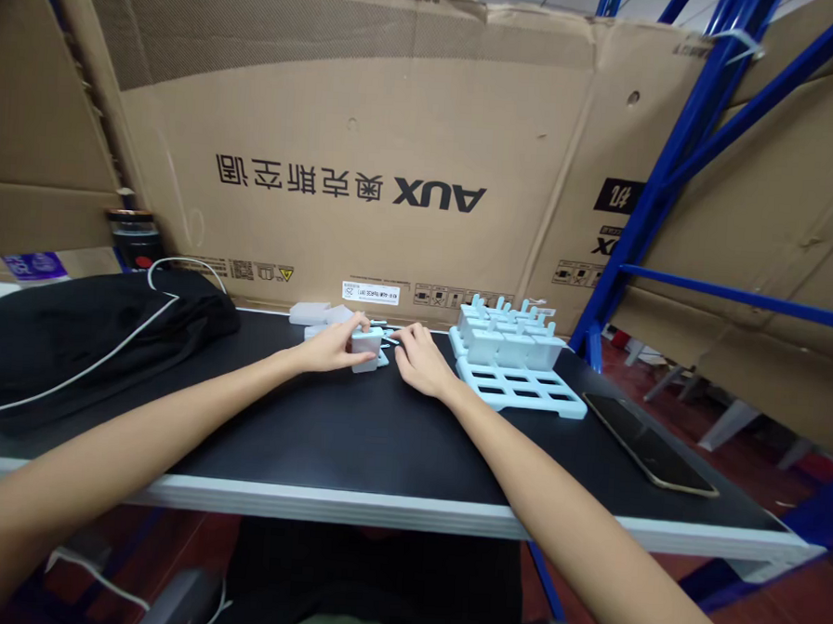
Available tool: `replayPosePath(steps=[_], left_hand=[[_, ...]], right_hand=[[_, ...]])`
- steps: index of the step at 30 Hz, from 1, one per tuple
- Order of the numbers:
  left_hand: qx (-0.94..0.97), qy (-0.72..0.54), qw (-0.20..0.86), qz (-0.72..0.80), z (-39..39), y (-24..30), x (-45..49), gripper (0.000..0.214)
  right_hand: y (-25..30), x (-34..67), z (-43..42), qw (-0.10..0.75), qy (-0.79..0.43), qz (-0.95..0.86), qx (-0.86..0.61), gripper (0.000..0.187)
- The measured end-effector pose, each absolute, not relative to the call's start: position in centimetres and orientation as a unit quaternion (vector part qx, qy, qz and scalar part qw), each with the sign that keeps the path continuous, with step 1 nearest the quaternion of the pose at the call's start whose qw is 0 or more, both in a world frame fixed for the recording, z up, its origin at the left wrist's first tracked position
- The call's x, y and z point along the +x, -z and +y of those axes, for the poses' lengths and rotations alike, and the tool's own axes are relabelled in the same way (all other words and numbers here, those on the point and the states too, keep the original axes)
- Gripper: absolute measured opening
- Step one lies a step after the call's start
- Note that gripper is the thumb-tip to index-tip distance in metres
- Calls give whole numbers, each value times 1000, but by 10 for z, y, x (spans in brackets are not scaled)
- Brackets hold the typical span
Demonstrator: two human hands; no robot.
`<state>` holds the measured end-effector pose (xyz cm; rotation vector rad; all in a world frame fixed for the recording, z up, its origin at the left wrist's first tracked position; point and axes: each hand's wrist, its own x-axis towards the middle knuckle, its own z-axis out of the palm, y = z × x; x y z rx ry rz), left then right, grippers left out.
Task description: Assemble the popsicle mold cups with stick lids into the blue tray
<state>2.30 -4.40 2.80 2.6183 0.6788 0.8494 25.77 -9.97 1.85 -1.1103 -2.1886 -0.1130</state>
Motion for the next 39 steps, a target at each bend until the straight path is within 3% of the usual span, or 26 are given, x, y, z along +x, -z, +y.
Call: replayPosePath(steps=[3,6,14,17,22,28,34,39], left_hand=[[918,-281,116,252,-43,-33,13,40],[917,-279,103,266,-42,-33,11,41],[916,-280,135,255,-39,-14,22,60],[916,-277,145,251,-38,-12,23,62],[893,-324,183,254,-40,-16,26,40],[872,-377,201,238,-43,-14,28,37],[862,-364,254,244,-44,-14,30,47],[862,-345,269,256,-43,-13,30,49]], right_hand=[[-13,260,-99,217,44,-872,-436,36],[-14,259,-99,169,31,-874,-455,37],[-16,268,-89,192,42,-838,-509,13],[-13,271,-88,204,34,-830,-518,16],[-19,265,-71,204,92,-827,-515,33],[-41,255,-21,104,-12,-813,-573,18],[-45,247,-12,116,-33,-798,-591,25],[-59,263,-27,150,-62,-786,-596,13]])
